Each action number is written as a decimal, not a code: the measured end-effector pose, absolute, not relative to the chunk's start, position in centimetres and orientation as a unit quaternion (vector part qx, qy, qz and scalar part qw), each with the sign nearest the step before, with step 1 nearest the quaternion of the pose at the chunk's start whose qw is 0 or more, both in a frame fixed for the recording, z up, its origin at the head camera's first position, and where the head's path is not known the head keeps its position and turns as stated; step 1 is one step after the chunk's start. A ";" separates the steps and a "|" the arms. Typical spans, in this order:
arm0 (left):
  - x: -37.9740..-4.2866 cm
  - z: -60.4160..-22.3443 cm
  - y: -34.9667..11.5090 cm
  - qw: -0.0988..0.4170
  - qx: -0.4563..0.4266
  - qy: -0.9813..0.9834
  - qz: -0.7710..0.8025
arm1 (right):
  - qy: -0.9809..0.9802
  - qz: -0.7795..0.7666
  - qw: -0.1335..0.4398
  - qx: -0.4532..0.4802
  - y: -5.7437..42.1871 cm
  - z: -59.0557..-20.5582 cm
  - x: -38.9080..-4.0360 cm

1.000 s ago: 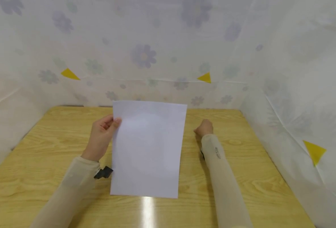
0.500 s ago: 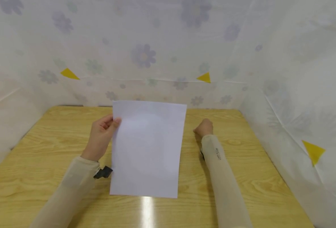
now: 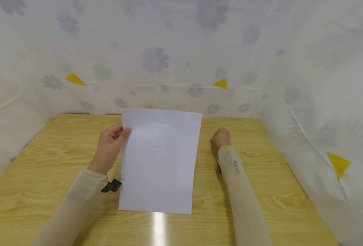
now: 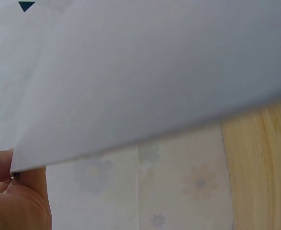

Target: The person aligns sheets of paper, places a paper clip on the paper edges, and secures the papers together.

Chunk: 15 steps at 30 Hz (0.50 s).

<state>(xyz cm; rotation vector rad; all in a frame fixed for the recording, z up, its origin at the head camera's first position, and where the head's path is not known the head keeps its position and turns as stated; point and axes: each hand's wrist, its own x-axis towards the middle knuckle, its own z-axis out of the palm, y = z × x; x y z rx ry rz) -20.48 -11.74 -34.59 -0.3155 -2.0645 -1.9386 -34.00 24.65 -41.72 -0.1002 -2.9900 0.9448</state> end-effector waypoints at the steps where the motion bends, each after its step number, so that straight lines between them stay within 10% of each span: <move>1: -20.5 -34.6 -11.7 0.146 -0.109 -0.718 -0.672 | -0.954 0.298 0.005 -0.030 24.6 -41.7 -34.0; 15: -20.5 -34.7 -11.8 0.147 -0.119 -0.712 -0.677 | -0.949 0.314 0.004 -0.024 24.8 -41.7 -33.5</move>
